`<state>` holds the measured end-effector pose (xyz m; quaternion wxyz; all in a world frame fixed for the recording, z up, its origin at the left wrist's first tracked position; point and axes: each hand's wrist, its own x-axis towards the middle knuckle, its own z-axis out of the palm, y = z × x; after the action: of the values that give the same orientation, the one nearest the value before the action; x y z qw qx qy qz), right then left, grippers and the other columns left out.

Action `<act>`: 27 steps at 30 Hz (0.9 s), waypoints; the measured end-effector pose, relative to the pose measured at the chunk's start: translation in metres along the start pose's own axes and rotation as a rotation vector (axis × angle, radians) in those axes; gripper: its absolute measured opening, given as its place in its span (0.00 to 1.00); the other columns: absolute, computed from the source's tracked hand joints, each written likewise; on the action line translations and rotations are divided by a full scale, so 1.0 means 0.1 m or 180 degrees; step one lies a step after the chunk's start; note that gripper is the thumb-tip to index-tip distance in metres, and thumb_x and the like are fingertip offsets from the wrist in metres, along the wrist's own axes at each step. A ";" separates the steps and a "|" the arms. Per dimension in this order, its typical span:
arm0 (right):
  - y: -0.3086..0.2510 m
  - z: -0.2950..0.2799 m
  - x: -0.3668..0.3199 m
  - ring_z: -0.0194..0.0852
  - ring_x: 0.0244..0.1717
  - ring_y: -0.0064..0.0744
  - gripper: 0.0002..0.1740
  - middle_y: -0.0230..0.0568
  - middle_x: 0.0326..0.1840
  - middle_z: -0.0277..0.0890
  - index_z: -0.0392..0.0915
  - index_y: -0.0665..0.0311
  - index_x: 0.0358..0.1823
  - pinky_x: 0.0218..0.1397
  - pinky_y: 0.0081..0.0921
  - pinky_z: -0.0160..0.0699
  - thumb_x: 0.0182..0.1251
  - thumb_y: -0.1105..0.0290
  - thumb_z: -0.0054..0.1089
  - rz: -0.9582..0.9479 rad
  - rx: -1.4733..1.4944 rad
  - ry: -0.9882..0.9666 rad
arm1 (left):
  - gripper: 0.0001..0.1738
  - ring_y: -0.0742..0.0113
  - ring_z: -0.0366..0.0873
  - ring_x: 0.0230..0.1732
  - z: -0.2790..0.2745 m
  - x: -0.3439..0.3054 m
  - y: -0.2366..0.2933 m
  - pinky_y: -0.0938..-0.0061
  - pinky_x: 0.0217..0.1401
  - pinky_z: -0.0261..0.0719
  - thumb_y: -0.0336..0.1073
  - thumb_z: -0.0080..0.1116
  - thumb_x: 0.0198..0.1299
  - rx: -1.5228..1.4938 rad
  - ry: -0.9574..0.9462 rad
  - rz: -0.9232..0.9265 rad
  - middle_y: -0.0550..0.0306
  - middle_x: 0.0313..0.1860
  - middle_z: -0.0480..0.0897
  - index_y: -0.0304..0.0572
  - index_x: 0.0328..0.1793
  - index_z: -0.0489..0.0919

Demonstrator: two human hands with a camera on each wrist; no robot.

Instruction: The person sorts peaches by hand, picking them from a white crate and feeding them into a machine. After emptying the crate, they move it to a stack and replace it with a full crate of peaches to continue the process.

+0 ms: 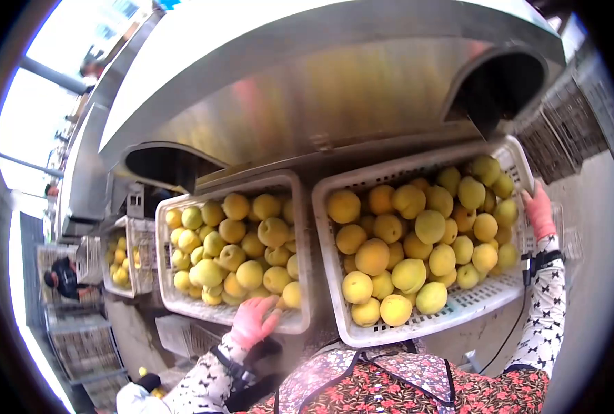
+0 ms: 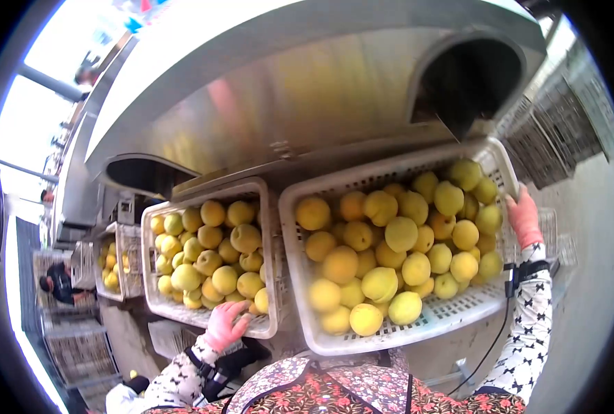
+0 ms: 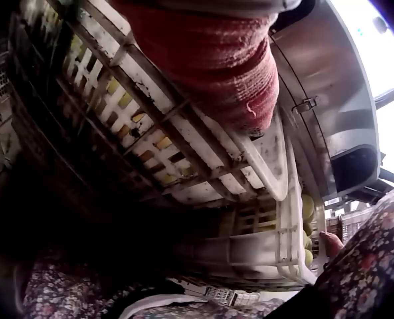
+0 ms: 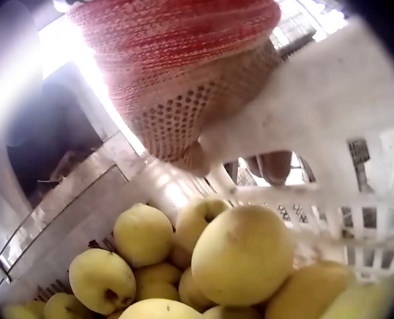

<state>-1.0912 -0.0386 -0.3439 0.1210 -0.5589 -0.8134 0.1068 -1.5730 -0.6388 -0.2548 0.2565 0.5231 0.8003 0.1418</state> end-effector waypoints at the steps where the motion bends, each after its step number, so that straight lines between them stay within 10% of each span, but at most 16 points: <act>1: 0.13 0.04 0.04 0.82 0.45 0.55 0.24 0.56 0.42 0.82 0.71 0.67 0.61 0.50 0.43 0.80 0.67 0.65 0.63 0.0249 -0.0074 -0.0297 | 0.20 0.43 0.81 0.46 -0.03 0.01 0.02 0.57 0.51 0.78 0.43 0.60 0.62 -0.0043 -0.0151 -0.0149 0.43 0.43 0.84 0.38 0.55 0.81; 5: -0.04 0.01 0.02 0.65 0.15 0.24 0.07 0.32 0.19 0.69 0.70 0.63 0.41 0.15 0.28 0.64 0.71 0.68 0.57 0.1004 0.1124 -0.0517 | 0.23 0.41 0.80 0.52 0.11 0.17 -0.02 0.57 0.58 0.78 0.46 0.57 0.65 -0.0702 0.0158 -0.0677 0.39 0.49 0.83 0.40 0.59 0.80; 10: 0.13 0.08 0.02 0.65 0.14 0.25 0.07 0.31 0.19 0.68 0.72 0.62 0.44 0.15 0.28 0.64 0.72 0.68 0.55 0.1198 0.1310 -0.0630 | 0.43 0.40 0.73 0.67 0.37 0.88 0.59 0.59 0.68 0.72 0.56 0.57 0.64 -0.2010 0.0943 -0.1433 0.31 0.66 0.75 0.33 0.76 0.63; 14: 0.00 0.00 0.15 0.67 0.11 0.34 0.07 0.37 0.17 0.69 0.69 0.61 0.44 0.11 0.33 0.65 0.72 0.67 0.55 0.1492 0.1476 -0.0979 | 0.51 0.39 0.74 0.65 0.19 1.31 0.72 0.60 0.68 0.71 0.65 0.57 0.59 -0.2344 0.0430 -0.1961 0.25 0.61 0.77 0.32 0.77 0.61; 18: 0.88 0.51 0.57 0.69 0.10 0.36 0.07 0.39 0.19 0.72 0.73 0.62 0.44 0.10 0.34 0.68 0.67 0.71 0.58 0.0891 0.1918 -0.1296 | 0.47 0.39 0.79 0.59 0.31 1.52 0.84 0.60 0.64 0.74 0.67 0.56 0.60 -0.2374 0.1197 -0.2217 0.32 0.55 0.82 0.33 0.71 0.67; 20: 0.12 0.02 0.36 0.71 0.13 0.34 0.09 0.38 0.21 0.75 0.76 0.65 0.44 0.13 0.32 0.70 0.64 0.73 0.62 0.1083 0.2077 -0.1618 | 0.43 0.38 0.80 0.56 0.09 1.48 1.01 0.59 0.61 0.74 0.68 0.55 0.60 -0.2312 0.1261 -0.2360 0.33 0.51 0.83 0.34 0.64 0.72; 27: 0.01 -0.14 0.10 0.74 0.21 0.26 0.13 0.36 0.28 0.78 0.74 0.65 0.49 0.21 0.27 0.74 0.65 0.72 0.63 0.0920 0.2243 -0.1558 | 0.52 0.40 0.77 0.62 0.19 1.61 1.18 0.60 0.66 0.72 0.73 0.55 0.57 -0.1727 0.1090 -0.2797 0.30 0.58 0.80 0.30 0.69 0.69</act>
<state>-1.0891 -0.0287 -0.3301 0.0919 -0.5498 -0.6456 0.5220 -1.5234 -0.4443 -0.2544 0.2834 0.0238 0.9086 0.3058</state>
